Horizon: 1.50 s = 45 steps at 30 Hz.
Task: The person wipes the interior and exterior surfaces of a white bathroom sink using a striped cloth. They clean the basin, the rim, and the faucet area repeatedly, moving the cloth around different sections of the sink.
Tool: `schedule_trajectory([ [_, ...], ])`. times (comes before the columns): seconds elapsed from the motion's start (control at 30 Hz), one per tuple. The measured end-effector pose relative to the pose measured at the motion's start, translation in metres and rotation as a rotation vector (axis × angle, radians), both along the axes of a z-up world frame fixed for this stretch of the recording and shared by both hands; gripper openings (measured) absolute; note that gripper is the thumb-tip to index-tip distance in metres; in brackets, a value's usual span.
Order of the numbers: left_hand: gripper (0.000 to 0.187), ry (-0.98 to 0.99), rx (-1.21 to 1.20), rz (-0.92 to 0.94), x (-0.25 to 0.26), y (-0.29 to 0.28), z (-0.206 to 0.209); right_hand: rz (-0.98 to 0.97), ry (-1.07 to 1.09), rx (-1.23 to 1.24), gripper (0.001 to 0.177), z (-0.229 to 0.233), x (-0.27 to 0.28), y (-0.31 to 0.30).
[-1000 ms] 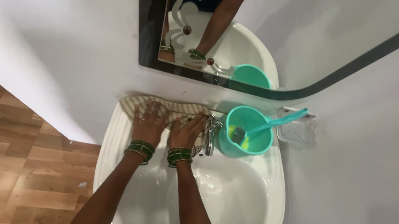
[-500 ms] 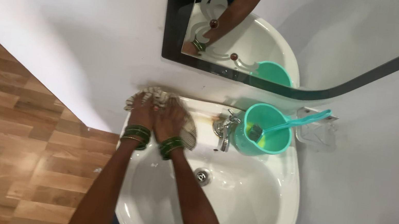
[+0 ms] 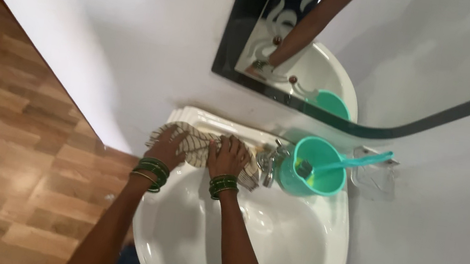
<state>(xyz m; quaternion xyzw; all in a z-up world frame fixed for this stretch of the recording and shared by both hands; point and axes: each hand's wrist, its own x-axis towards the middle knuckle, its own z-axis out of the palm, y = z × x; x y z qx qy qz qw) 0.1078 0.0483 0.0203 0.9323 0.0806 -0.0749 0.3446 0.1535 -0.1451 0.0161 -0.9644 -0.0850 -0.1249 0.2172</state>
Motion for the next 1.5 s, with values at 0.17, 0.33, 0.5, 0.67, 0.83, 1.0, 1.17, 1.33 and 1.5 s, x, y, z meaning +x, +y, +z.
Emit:
schedule_trajectory([
  [0.17, 0.077, -0.076, -0.05, -0.055, 0.049, 0.008, -0.009, 0.048, 0.141, -0.035, 0.041, -0.009, 0.019, 0.044],
  [0.33, 0.073, -0.178, -0.141, -0.078, 0.05, 0.018, -0.037, 0.142, 0.075, 0.223, 0.046, -0.024, 0.017, 0.059],
  [0.5, 0.073, -0.148, -0.246, -0.091, 0.01, 0.038, -0.077, 0.371, 0.201, 0.593, 0.034, -0.012, 0.015, 0.043],
  [0.67, 0.078, -0.234, -0.328, -0.029, 0.026, 0.034, -0.109, 0.354, 0.13, 0.637, 0.042, 0.001, 0.028, 0.077],
  [0.83, 0.082, -0.143, -0.159, 0.013, 0.011, 0.031, -0.112, 0.29, 0.085, 0.501, 0.048, 0.002, 0.009, 0.092],
  [1.0, 0.077, -0.128, 0.022, -0.032, -0.051, 0.026, -0.1, 0.304, 0.133, 0.451, 0.051, 0.002, -0.04, 0.086],
  [1.17, 0.079, -0.152, 0.173, -0.086, -0.104, 0.018, -0.108, 0.308, 0.0, 0.322, 0.05, -0.011, -0.1, 0.094],
  [1.33, 0.077, -0.14, 0.177, -0.118, -0.143, 0.016, -0.109, 0.267, -0.122, 0.269, 0.053, -0.02, -0.144, 0.102],
  [1.5, 0.075, -0.309, -0.388, -0.017, -0.211, -0.004, -0.1, 0.346, 0.021, 0.264, 0.049, -0.018, -0.205, 0.077],
])
